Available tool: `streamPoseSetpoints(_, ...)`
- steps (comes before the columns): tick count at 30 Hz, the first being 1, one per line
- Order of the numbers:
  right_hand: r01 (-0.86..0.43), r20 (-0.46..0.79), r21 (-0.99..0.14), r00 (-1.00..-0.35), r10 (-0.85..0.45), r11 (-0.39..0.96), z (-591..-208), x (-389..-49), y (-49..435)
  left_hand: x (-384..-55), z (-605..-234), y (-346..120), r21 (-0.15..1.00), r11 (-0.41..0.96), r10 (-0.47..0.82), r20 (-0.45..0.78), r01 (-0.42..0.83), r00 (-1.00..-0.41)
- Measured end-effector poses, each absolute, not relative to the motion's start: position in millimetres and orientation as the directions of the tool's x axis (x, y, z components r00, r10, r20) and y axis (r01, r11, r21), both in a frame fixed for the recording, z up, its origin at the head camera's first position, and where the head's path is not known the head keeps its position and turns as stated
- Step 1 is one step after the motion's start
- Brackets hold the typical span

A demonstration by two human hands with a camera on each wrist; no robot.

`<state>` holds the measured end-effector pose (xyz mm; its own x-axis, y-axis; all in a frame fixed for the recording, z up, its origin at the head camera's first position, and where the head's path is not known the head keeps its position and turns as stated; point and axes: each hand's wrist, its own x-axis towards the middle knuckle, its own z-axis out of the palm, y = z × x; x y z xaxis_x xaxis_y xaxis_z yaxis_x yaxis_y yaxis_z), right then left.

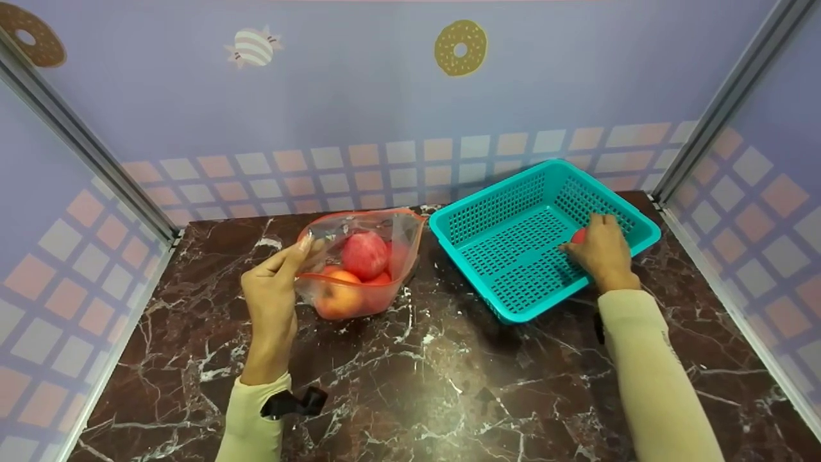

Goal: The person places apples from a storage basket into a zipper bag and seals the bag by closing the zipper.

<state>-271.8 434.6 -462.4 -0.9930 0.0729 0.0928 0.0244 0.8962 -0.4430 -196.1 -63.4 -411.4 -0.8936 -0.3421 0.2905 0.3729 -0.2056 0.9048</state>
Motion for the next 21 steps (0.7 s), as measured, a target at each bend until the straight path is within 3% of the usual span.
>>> streamPoseSetpoints(12, 0.024, 0.1, -0.386, -0.993, 0.068, 0.922, -465.1, -272.2, 434.5, -197.2, -411.3, -63.0, 0.912, -0.187, -0.349, 0.285, 0.364, -0.893)
streamPoseSetpoints(21, 0.009, 0.153, -0.495, -0.983, 0.097, 0.869, -465.4, -272.1, 434.2, -197.4, -411.1, -62.2, 0.915, -0.173, -0.349, 0.288, 0.364, -0.892)
